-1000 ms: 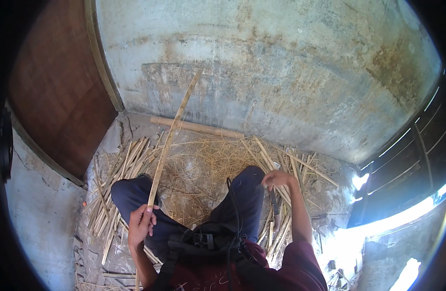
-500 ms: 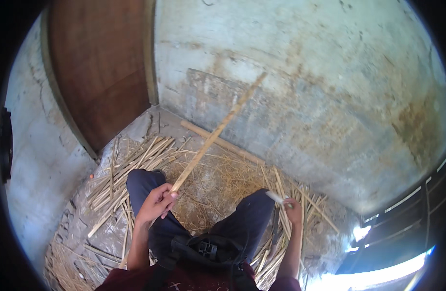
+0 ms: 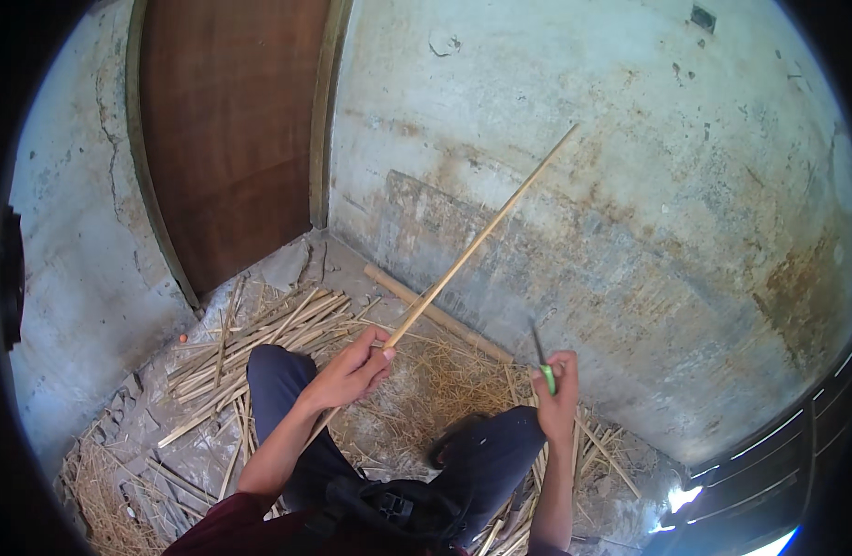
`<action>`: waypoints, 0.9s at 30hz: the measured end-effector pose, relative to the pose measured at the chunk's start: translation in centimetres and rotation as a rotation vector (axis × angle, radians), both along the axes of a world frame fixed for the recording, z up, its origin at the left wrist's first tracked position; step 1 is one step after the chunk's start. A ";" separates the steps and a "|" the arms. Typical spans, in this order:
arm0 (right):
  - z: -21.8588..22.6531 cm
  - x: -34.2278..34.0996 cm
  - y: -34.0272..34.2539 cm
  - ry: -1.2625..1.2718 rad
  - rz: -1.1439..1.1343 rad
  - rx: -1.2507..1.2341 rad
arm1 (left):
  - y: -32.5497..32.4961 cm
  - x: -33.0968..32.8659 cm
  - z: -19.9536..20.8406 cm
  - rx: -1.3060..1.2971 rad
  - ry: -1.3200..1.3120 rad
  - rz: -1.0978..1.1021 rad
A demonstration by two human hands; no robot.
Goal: The person uses a knife to shave and smooth the surface of a long wooden rod while sitting in a workshop surrounded by wood scraps and shavings.
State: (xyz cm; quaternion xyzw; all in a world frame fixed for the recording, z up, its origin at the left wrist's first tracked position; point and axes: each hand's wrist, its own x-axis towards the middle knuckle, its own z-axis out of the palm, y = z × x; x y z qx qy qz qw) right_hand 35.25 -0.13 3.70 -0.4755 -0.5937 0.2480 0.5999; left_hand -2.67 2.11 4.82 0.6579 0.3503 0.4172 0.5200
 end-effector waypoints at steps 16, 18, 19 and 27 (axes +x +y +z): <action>4.2 -13.6 16.3 -0.795 0.073 0.371 | 7.7 2.7 0.9 0.255 0.066 0.301; 3.1 -14.0 18.2 -0.807 0.076 0.367 | 8.7 2.8 0.0 0.215 0.064 0.305; 2.4 -14.1 19.1 -0.816 0.084 0.363 | 9.2 2.8 -0.4 0.211 0.070 0.301; -4.2 -15.3 23.9 -0.981 0.060 0.261 | 11.6 2.2 -5.3 0.109 0.188 0.424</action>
